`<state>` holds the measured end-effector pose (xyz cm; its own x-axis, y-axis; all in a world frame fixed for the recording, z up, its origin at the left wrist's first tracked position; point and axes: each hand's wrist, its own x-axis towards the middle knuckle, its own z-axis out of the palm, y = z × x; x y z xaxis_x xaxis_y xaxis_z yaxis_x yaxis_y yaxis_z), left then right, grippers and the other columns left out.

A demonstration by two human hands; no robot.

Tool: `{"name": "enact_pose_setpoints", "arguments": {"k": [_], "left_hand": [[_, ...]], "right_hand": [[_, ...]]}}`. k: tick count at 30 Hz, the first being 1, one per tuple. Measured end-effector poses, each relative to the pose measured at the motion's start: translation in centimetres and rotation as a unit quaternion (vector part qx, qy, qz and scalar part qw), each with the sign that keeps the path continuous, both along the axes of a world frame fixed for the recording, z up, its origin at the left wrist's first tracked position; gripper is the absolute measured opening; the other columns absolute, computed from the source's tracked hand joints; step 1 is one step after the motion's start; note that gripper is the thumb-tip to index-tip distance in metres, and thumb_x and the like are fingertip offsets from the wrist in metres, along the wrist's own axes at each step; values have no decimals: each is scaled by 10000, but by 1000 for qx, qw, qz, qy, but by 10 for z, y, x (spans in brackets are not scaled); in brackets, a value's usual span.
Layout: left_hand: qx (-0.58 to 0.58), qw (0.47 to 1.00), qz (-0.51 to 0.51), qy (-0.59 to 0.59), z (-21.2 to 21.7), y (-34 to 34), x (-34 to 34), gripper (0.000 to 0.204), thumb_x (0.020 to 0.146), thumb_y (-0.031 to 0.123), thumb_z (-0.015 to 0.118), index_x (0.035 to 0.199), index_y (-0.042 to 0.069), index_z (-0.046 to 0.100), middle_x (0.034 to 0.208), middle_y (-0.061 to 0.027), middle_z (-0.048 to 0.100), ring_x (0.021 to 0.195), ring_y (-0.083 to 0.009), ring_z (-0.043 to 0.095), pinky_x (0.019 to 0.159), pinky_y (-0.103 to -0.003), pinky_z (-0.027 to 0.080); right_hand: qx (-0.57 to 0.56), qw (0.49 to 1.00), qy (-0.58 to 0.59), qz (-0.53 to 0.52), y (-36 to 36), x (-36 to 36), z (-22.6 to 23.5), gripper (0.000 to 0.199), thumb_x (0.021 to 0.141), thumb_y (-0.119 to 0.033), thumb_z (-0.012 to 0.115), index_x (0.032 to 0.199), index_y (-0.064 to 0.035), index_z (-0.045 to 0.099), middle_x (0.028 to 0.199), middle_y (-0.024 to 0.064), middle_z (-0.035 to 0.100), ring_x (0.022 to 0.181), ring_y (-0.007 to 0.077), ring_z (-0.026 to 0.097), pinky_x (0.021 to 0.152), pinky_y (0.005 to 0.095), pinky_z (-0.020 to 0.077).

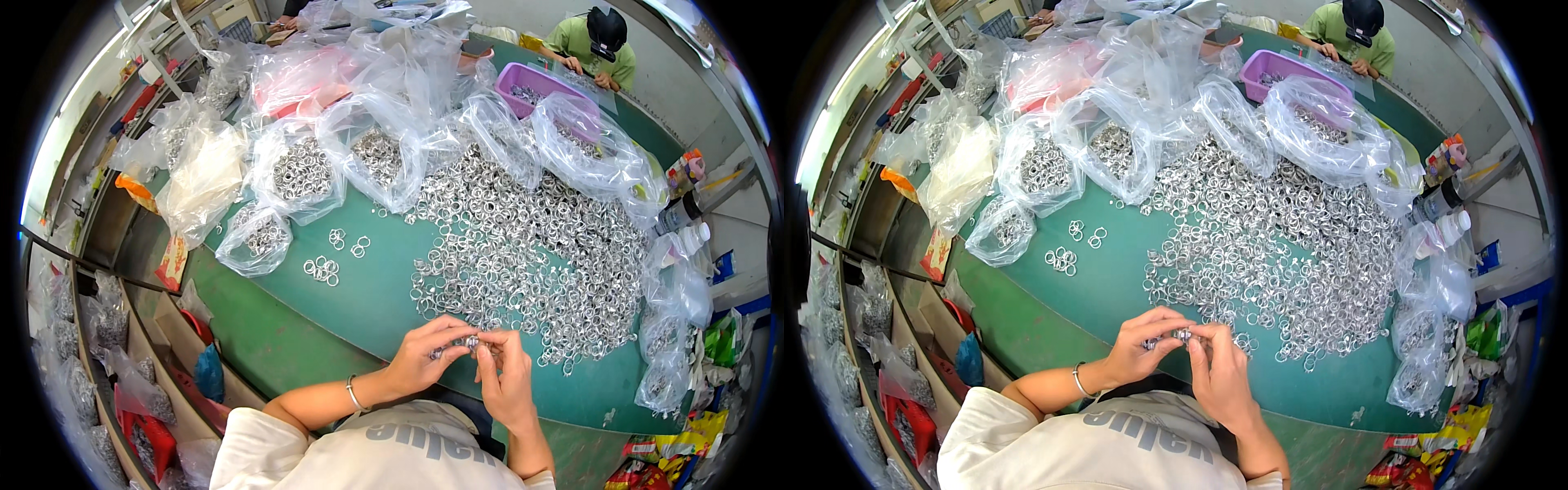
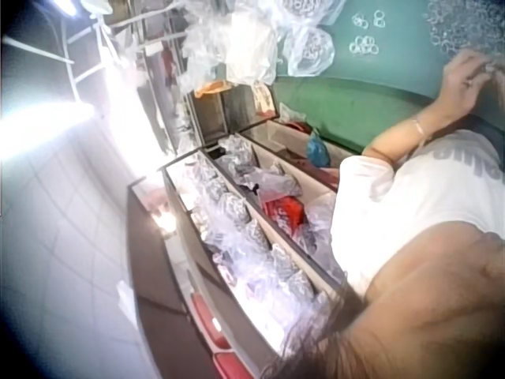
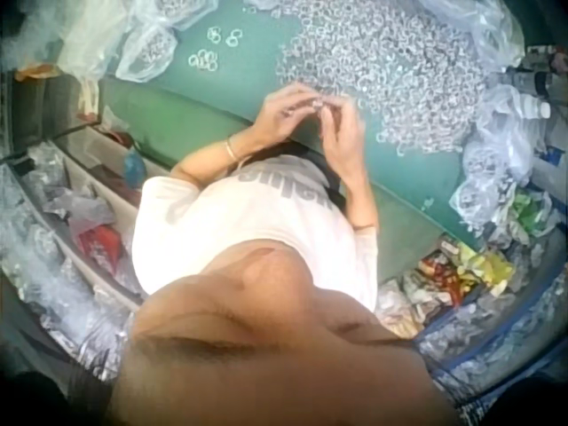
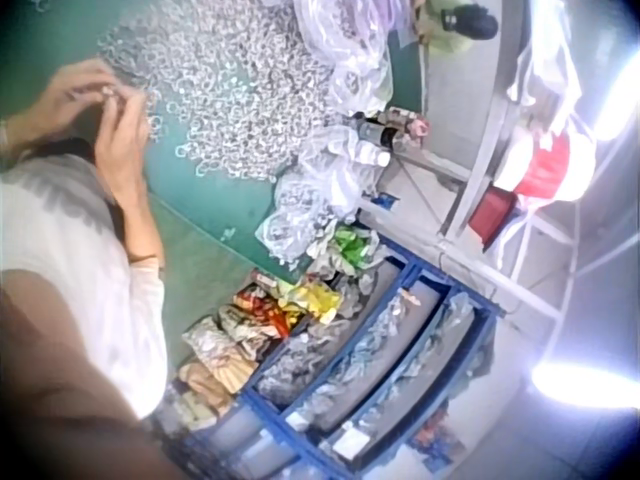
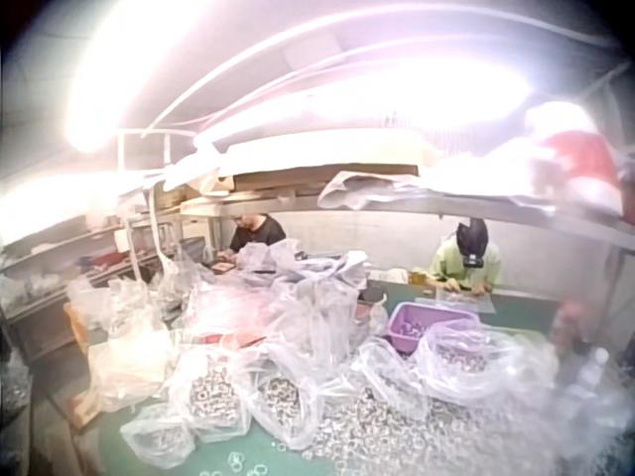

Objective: The person sorts through a large pile of small metal rings by hand on a green workbench, selecting individual pieces and moving them into small groups.

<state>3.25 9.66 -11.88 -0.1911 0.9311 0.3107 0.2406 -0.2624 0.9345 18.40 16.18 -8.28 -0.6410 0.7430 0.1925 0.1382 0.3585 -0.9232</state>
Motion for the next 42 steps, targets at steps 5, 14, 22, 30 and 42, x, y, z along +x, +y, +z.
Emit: {"name": "enact_pose_setpoints", "arguments": {"k": [5, 14, 22, 30, 42], "left_hand": [[-5, 996, 19, -88, -1, -2, 2, 188, 852, -20, 621, 1029, -39, 681, 881, -130, 656, 748, -173, 612, 643, -277, 490], [133, 979, 73, 137, -5, 0, 2, 276, 736, -87, 685, 995, 6, 705, 848, -109, 666, 608, -168, 639, 494, -242, 492], [142, 970, 95, 172, -9, 7, 2, 268, 747, -68, 695, 1004, 8, 695, 863, -95, 662, 608, -175, 639, 509, -262, 510], [-83, 993, -84, -17, -12, 8, -13, 345, 840, 46, 688, 1173, -3, 614, 1017, -110, 656, 803, -169, 612, 717, -274, 506], [-32, 998, -48, -28, -17, 9, -12, 287, 814, 22, 694, 1087, -47, 638, 985, -133, 663, 851, -235, 636, 759, -316, 503]], "right_hand": [[125, 991, -10, 43, 1, -2, 4, 115, 916, 23, 510, 1027, 32, 482, 884, 189, 602, 730, 312, 623, 633, 369, 504], [-328, 936, 129, 16, 1, 3, 7, 128, 964, -26, 489, 1076, 31, 467, 843, 98, 603, 637, 73, 553, 481, 218, 471], [-333, 940, 75, -13, 2, 2, 10, 157, 943, -29, 530, 1087, 21, 493, 818, 114, 621, 610, 114, 586, 468, 226, 485], [-34, 997, -68, -1, 8, -2, 1, 218, 897, 0, 575, 1108, 39, 532, 856, 137, 651, 656, 161, 638, 508, 256, 500], [-28, 997, -67, -29, 9, -2, -10, 169, 880, 26, 568, 1041, 36, 616, 793, 95, 631, 587, 110, 592, 472, 228, 475]]}}
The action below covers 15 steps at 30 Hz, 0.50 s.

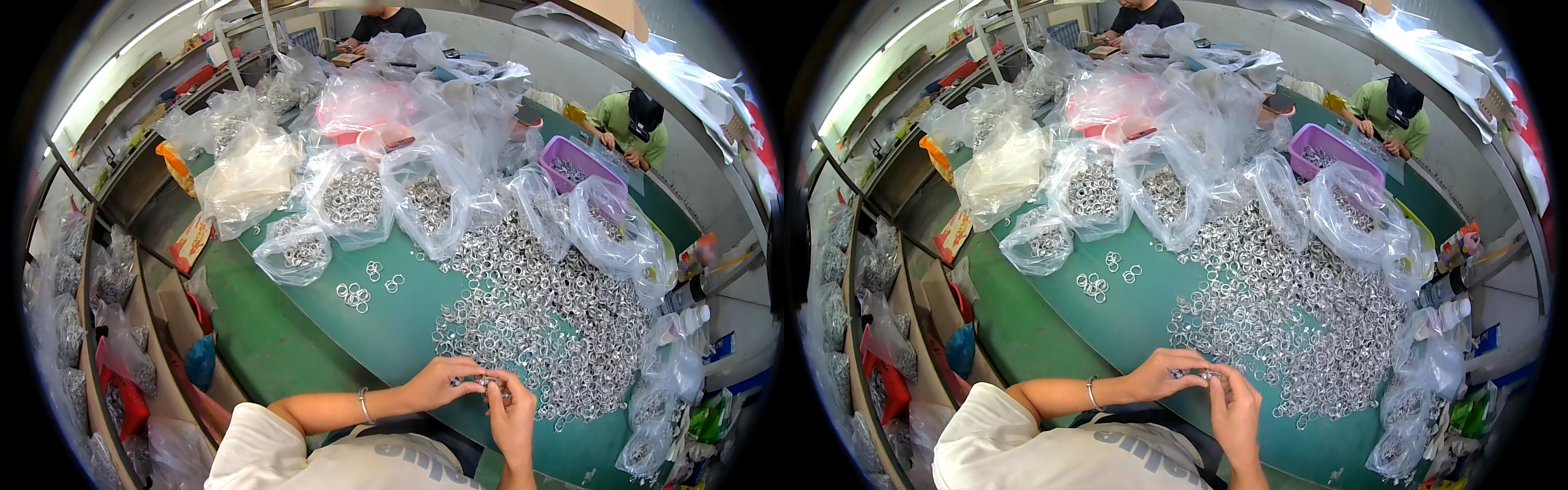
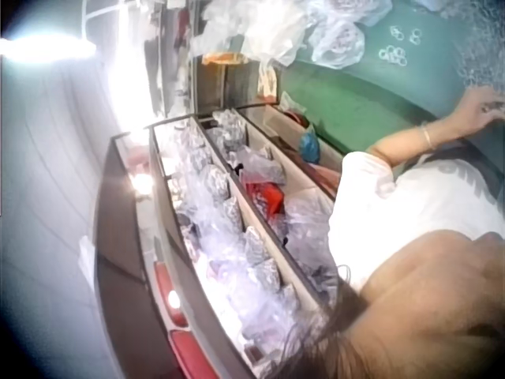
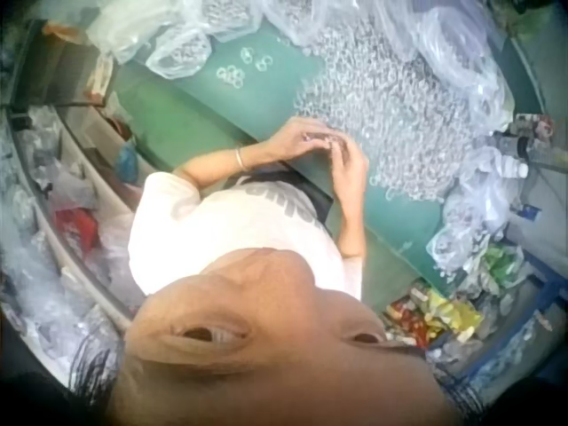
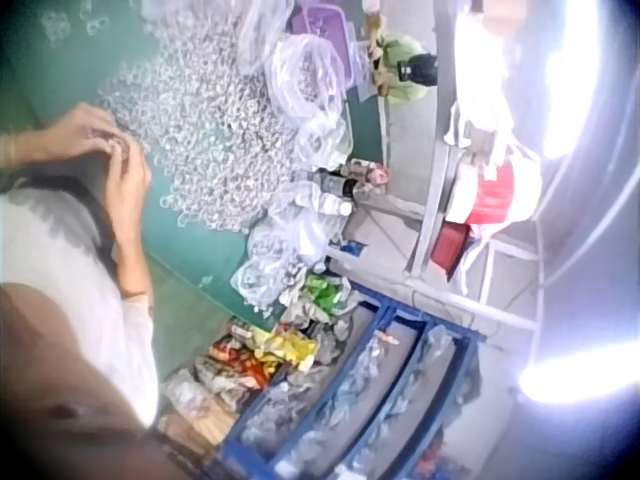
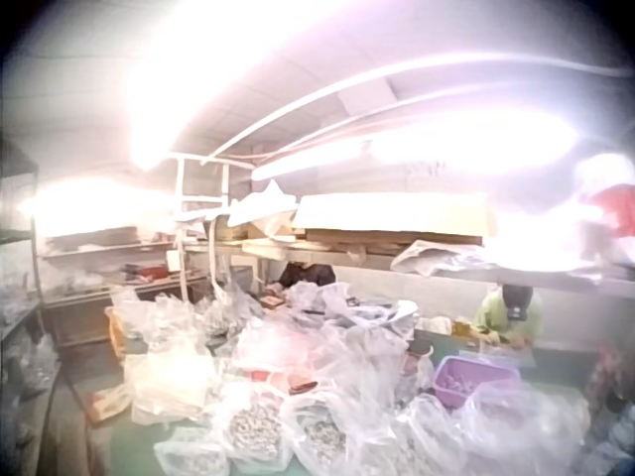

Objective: The person sorts through a large pile of small metal rings by hand on a green workbench, selecting individual pieces and moving them into small groups.

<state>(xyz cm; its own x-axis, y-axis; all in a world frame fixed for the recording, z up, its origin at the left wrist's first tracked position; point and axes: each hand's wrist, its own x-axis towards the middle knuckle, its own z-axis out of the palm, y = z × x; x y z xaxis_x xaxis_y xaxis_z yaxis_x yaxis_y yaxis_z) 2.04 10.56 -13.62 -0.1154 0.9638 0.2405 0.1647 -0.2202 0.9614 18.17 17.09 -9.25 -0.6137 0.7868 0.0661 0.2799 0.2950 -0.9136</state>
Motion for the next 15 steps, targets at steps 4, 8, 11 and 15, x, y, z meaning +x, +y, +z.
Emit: {"name": "enact_pose_setpoints", "arguments": {"k": [4, 8, 11, 15], "left_hand": [[-41, 999, 26, -12, 6, 1, 3, 274, 838, 26, 676, 1095, -59, 634, 976, -146, 663, 852, -236, 638, 746, -309, 505], [16, 996, 89, -16, 10, 1, 10, 267, 862, 50, 663, 1106, -55, 637, 965, -149, 664, 852, -229, 637, 731, -310, 507], [73, 990, 115, -32, 6, 0, 18, 253, 869, 71, 660, 1089, -51, 640, 925, -139, 657, 813, -224, 629, 715, -299, 498], [72, 989, 107, -76, 8, -1, 22, 251, 886, 96, 656, 1093, -46, 649, 912, -117, 652, 788, -177, 621, 685, -281, 496]], "right_hand": [[180, 983, -12, -29, -3, -8, -3, 150, 891, 19, 544, 1027, 27, 609, 796, 98, 622, 609, 120, 589, 490, 255, 467], [200, 979, -11, -35, -4, -13, 4, 139, 914, -11, 521, 1028, 25, 593, 822, 102, 617, 665, 123, 591, 513, 265, 463], [50, 997, 29, -44, -10, -10, 8, 144, 930, -35, 510, 1032, 32, 585, 847, 98, 619, 683, 113, 589, 521, 251, 468], [-42, 995, 76, -56, -14, -9, 16, 156, 946, -54, 497, 1037, 44, 578, 852, 77, 620, 671, 91, 574, 523, 228, 470]]}}
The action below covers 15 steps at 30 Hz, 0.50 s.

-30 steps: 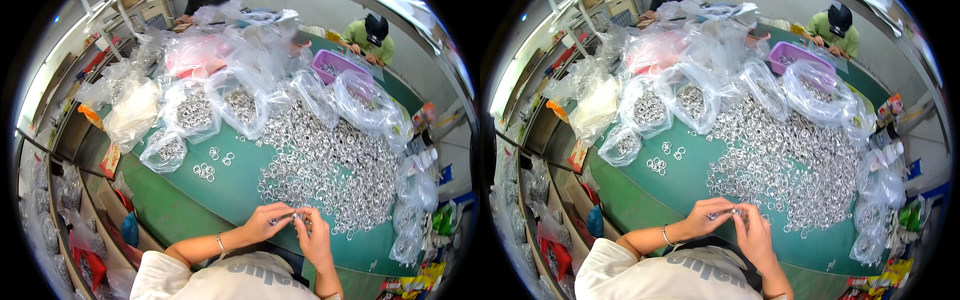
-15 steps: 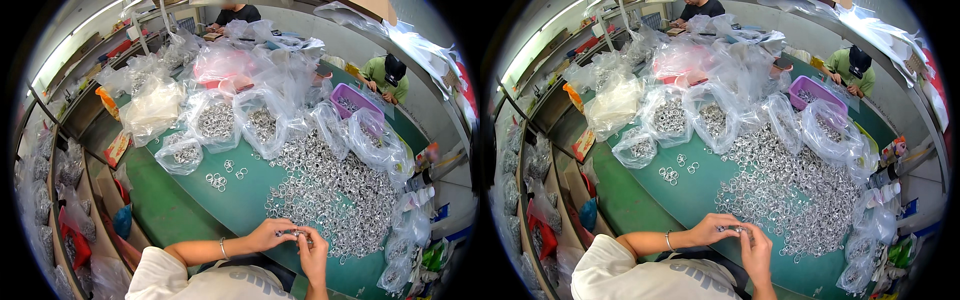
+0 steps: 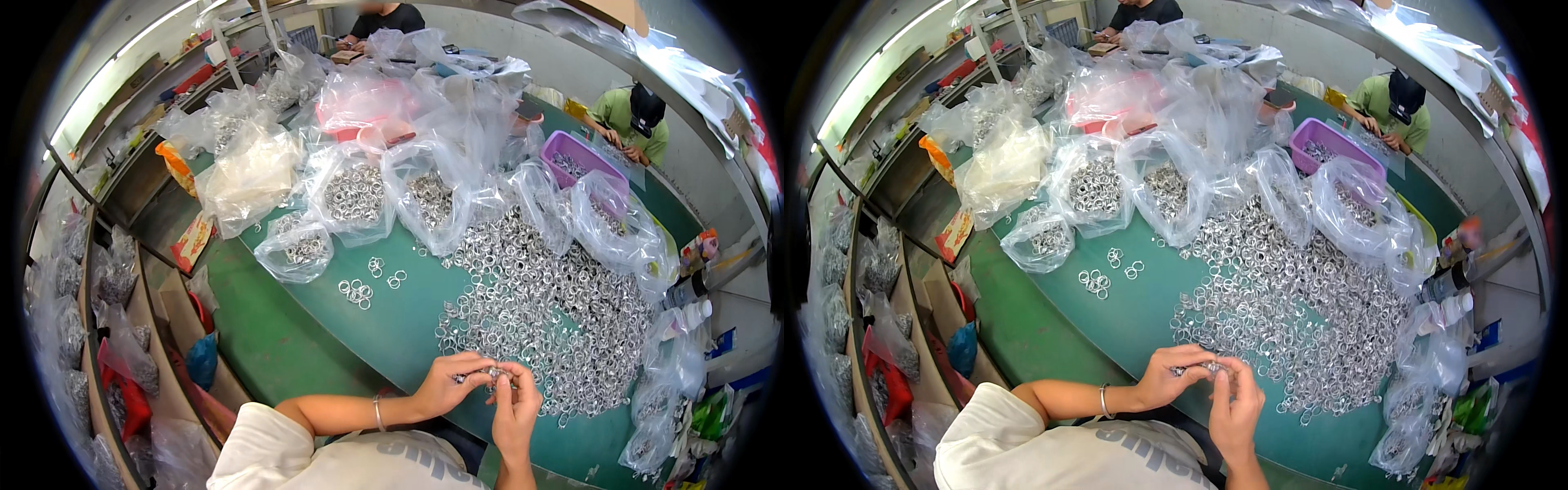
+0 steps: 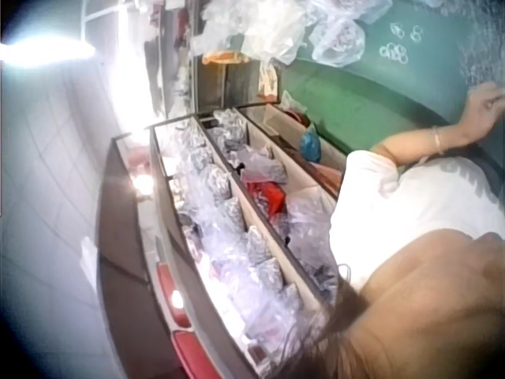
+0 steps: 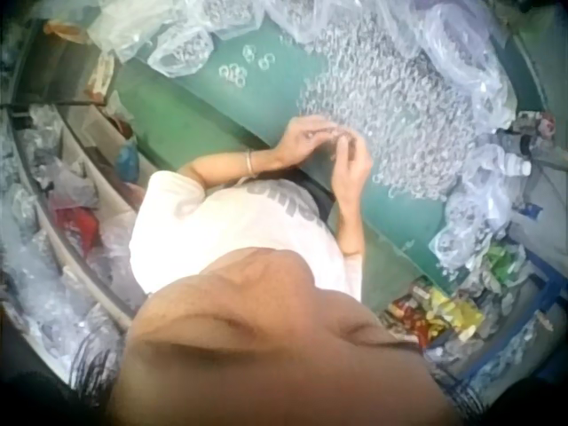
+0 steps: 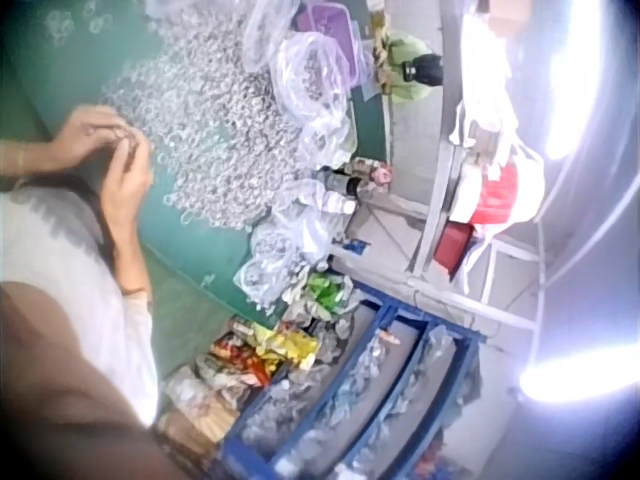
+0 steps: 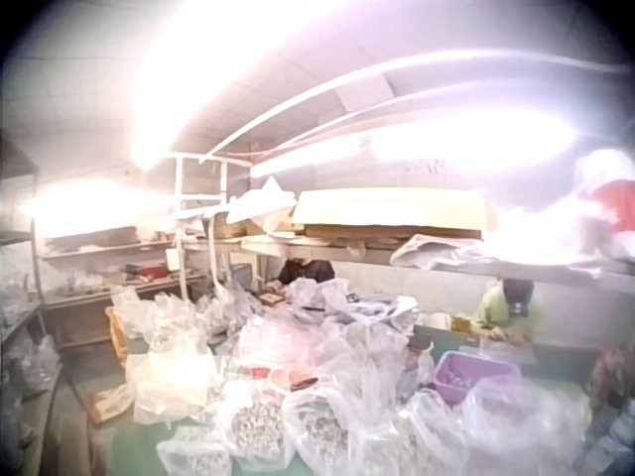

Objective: The person sorts through a large pile of small metal rings by hand on a green workbench, selecting individual pieces and moving them into small groups.

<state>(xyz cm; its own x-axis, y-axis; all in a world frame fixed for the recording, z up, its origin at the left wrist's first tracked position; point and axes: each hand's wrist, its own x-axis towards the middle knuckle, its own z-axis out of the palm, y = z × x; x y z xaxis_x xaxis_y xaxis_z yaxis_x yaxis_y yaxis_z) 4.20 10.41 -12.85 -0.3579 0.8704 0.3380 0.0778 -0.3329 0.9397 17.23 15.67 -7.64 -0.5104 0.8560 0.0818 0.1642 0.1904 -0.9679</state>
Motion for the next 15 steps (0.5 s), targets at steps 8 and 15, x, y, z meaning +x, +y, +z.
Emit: {"name": "enact_pose_setpoints", "arguments": {"k": [8, 15], "left_hand": [[-52, 992, 27, -114, 8, -9, 9, 213, 886, 87, 644, 1057, -40, 652, 813, -50, 603, 657, -91, 520, 573, -228, 423], [-67, 993, 36, -87, 14, -8, 10, 211, 891, 118, 644, 1049, -21, 664, 790, -41, 591, 642, -92, 515, 565, -228, 415]], "right_hand": [[279, 958, -34, 52, 3, -6, 2, 187, 864, 63, 538, 1050, 45, 536, 872, 184, 579, 744, 343, 535, 640, 418, 440], [105, 994, 4, 10, -7, -3, 3, 137, 937, -28, 527, 1049, 44, 559, 880, 112, 632, 747, 143, 606, 591, 263, 474]]}}
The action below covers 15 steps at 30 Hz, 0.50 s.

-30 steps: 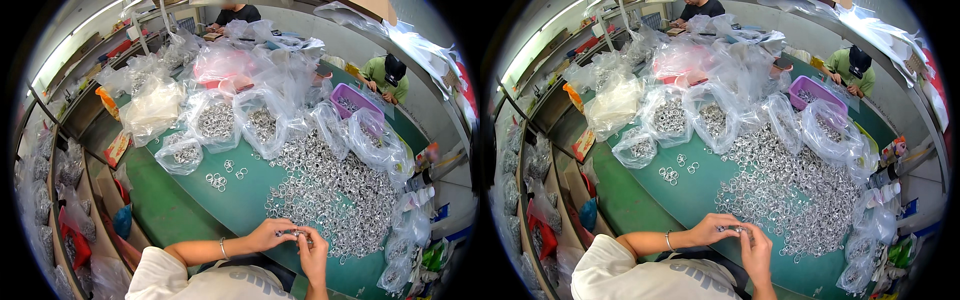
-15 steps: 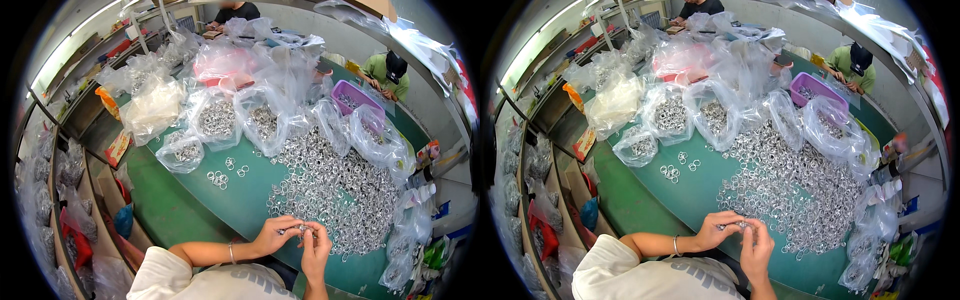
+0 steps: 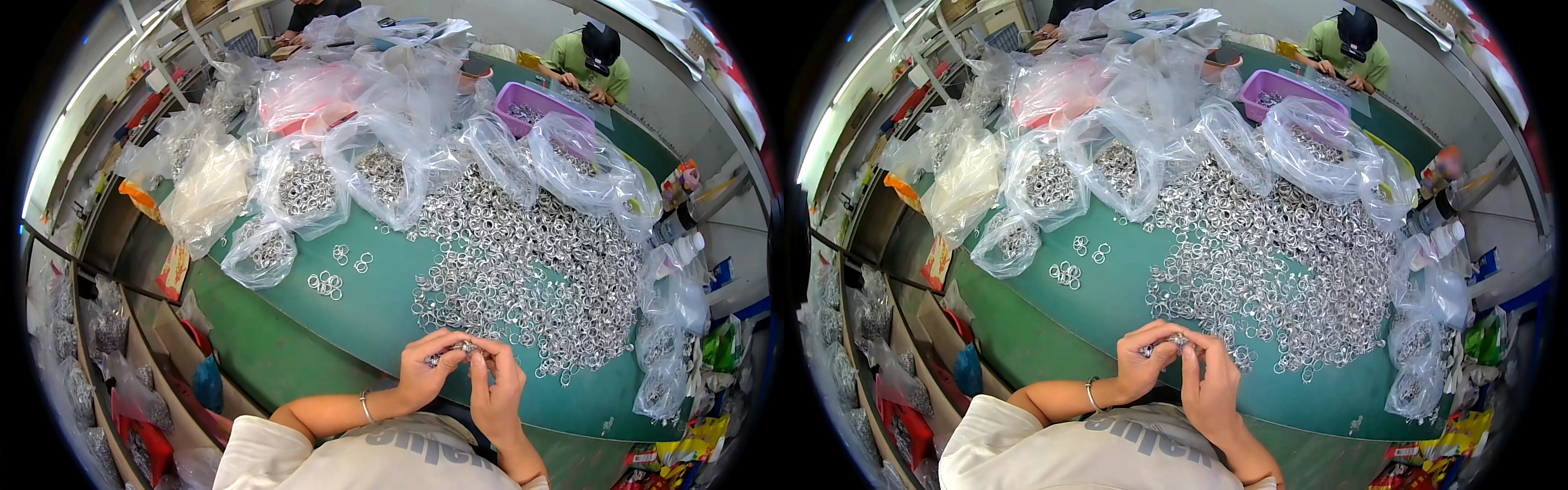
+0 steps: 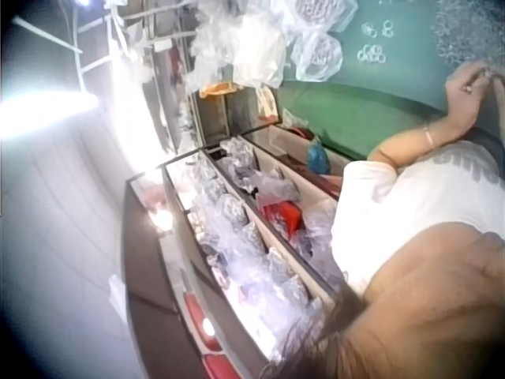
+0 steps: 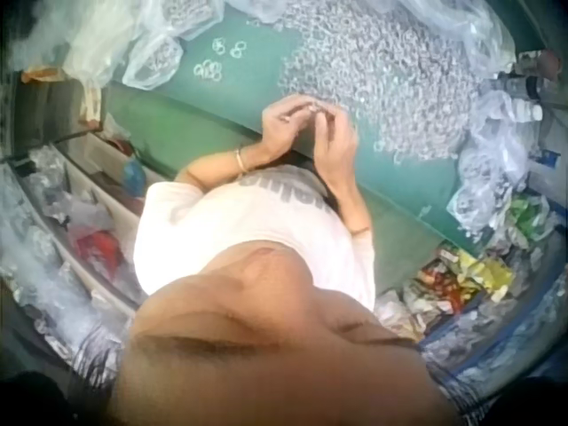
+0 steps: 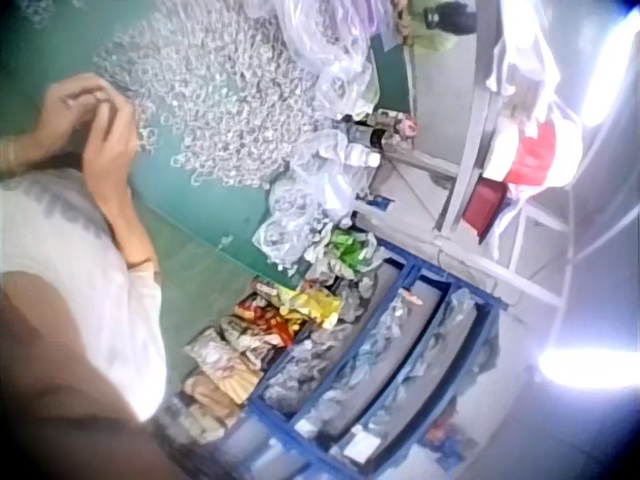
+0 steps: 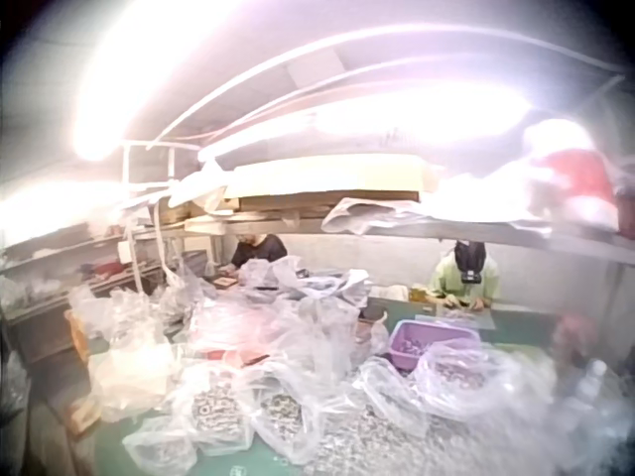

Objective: The person sorts through a large pile of small metal rings by hand on a green workbench, selecting individual pieces and moving them into small groups.

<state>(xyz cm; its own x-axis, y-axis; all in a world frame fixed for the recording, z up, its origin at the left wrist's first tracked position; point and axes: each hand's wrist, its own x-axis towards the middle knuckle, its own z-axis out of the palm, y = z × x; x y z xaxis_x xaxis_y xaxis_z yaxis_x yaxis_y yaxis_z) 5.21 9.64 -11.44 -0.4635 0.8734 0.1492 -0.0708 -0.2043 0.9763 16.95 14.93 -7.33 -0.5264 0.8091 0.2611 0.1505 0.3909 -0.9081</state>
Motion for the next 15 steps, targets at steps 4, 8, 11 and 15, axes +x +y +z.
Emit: {"name": "enact_pose_setpoints", "arguments": {"k": [4, 8, 11, 15], "left_hand": [[-10, 1000, -9, 9, 3, -1, -2, 195, 885, 88, 633, 1036, -30, 667, 777, -59, 605, 655, -105, 546, 575, -233, 430], [25, 998, 3, 53, 1, -1, -4, 181, 869, 43, 624, 1022, -43, 667, 775, -85, 620, 668, -125, 572, 584, -236, 444], [71, 989, 19, 124, -4, 0, -8, 175, 859, 22, 622, 1013, -45, 668, 778, -99, 628, 668, -143, 580, 588, -244, 452], [78, 988, 14, 130, -5, -1, -9, 165, 849, 13, 628, 997, -46, 668, 777, -111, 637, 668, -160, 587, 593, -255, 461]], "right_hand": [[-191, 977, 86, 31, 2, 4, -1, 162, 952, -54, 530, 1077, 45, 557, 915, 92, 642, 786, 92, 602, 590, 217, 480], [-210, 972, 96, 43, 2, 6, -6, 168, 943, -41, 544, 1085, 46, 558, 912, 96, 648, 791, 105, 617, 596, 231, 499], [-127, 990, 39, 41, 2, 7, -4, 164, 941, -40, 545, 1079, 48, 559, 888, 95, 652, 763, 109, 621, 601, 235, 506], [-97, 994, 34, 28, 0, 5, -1, 174, 944, -46, 540, 1091, 46, 544, 864, 90, 652, 716, 100, 608, 592, 229, 502]]}}
